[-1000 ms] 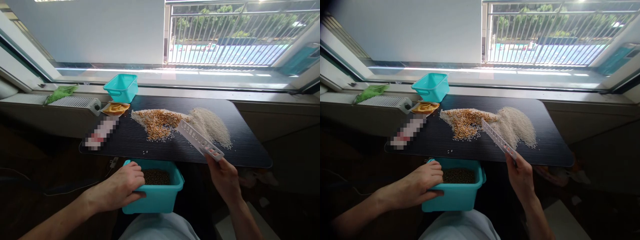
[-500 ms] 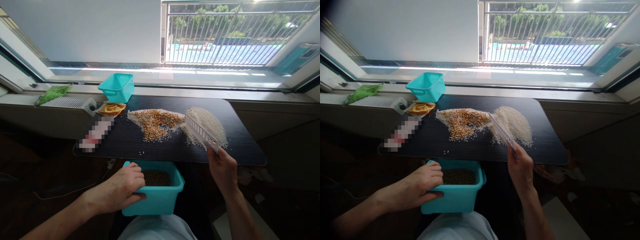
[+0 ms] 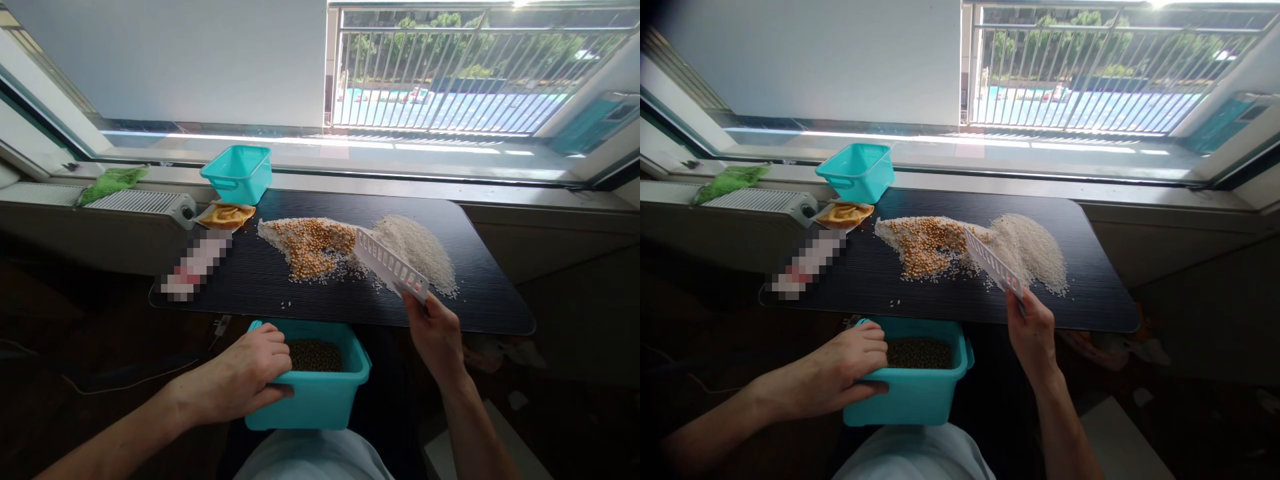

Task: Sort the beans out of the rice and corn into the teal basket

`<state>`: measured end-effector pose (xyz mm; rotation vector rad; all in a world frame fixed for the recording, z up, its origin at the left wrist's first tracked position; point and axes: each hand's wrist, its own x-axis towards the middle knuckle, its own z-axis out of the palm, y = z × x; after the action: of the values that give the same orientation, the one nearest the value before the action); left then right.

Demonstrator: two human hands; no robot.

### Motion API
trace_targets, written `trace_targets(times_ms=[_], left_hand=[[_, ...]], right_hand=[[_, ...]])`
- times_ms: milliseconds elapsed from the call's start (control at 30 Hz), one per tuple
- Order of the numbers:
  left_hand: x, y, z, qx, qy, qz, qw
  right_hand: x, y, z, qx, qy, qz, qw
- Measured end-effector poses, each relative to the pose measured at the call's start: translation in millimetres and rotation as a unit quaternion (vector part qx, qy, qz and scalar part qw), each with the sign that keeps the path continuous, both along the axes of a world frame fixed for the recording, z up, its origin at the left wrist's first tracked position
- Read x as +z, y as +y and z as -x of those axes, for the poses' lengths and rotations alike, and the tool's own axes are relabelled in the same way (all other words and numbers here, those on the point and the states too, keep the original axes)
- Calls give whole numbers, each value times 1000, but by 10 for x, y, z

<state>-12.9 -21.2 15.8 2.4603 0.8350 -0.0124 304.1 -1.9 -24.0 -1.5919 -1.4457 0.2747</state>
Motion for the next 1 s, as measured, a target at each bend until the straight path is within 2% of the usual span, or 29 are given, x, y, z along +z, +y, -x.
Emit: trace_targets(times_ms=[467, 667, 833, 1000], left_hand=[[-16, 38, -17, -9, -4, -25, 1000], [20, 36, -11, -11, -11, -21, 1000], [52, 47, -2, -18, -14, -35, 999], [90, 27, 63, -7, -7, -29, 1000]], right_hand=[[-106, -26, -4, 13, 104, 33, 994], [-18, -183, -56, 48, 127, 56, 989], [56, -239, 13, 136, 134, 75, 979], [-36, -180, 175, 213, 143, 99, 962]])
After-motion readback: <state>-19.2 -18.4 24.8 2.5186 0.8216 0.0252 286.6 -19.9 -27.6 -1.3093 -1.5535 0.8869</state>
